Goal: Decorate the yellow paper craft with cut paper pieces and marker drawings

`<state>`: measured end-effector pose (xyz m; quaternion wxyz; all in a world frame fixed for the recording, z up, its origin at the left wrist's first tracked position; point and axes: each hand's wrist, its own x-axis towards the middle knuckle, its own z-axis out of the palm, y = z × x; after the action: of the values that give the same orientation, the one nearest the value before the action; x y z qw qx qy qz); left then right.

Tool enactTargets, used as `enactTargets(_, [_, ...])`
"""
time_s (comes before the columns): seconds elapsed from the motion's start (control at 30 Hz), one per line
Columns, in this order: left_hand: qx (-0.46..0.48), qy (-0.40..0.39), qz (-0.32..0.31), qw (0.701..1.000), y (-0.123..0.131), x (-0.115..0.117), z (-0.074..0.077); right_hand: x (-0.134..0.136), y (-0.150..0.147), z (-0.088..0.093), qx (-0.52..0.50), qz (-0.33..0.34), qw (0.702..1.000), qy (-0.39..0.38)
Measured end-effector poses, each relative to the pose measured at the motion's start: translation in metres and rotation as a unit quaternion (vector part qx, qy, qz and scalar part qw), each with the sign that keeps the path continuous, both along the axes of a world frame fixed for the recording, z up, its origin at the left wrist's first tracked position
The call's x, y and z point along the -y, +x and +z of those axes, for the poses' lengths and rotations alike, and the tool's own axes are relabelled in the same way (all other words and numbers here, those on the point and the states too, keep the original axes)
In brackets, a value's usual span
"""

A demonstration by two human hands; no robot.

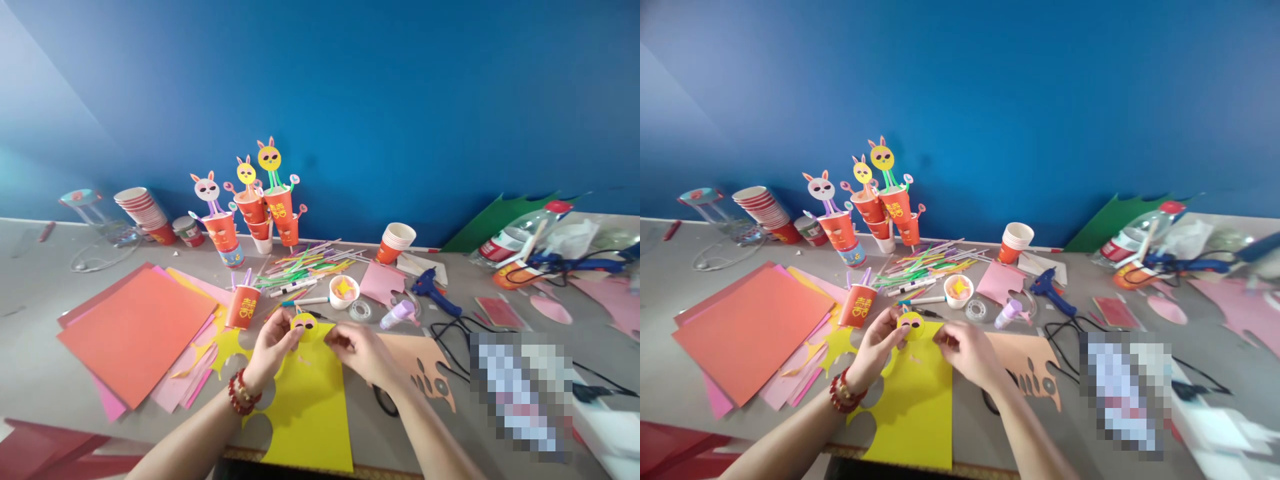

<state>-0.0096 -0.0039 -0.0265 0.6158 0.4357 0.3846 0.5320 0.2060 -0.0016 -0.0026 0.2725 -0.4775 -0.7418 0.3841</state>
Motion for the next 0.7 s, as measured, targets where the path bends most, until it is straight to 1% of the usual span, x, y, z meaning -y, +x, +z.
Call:
enactTargets(0.07, [-0.004, -0.004, -0.002, 1.0, 0.002, 0.001, 0.001, -0.005, 0.001, -0.006, -0.095, -0.085, 0.992, -0.024])
enactTargets(0.13, [-0.013, -0.01, -0.016, 1.0, 0.004, 0.003, 0.002, -0.007, -0.001, -0.01, -0.179, -0.133, 0.973, -0.058])
enactTargets(0.23, [-0.028, -0.041, -0.049, 0.998, 0.009, 0.007, 0.004, -0.007, -0.006, -0.013, -0.251, -0.155, 0.951, -0.092])
enactTargets(0.33, [-0.043, -0.067, -0.063, 0.995, 0.014, 0.01, 0.005, -0.006, -0.011, -0.013, -0.287, -0.172, 0.935, -0.119])
enactTargets(0.43, [-0.052, -0.066, -0.066, 0.994, 0.018, 0.011, 0.005, -0.005, -0.013, -0.014, -0.31, -0.184, 0.923, -0.138])
enactTargets(0.47, [-0.055, -0.064, -0.068, 0.994, 0.019, 0.011, 0.005, -0.005, -0.013, -0.014, -0.307, -0.183, 0.924, -0.135])
enactTargets(0.53, [-0.06, -0.063, -0.07, 0.994, 0.019, 0.011, 0.004, -0.003, -0.013, -0.014, -0.284, -0.177, 0.935, -0.114])
enactTargets(0.63, [-0.06, -0.065, -0.072, 0.993, 0.02, 0.01, 0.005, 0.0, -0.012, -0.012, -0.23, -0.165, 0.957, -0.056])
enactTargets(0.7, [-0.056, -0.066, -0.074, 0.994, 0.02, 0.01, 0.006, 0.002, -0.012, -0.009, -0.204, -0.154, 0.967, -0.022])
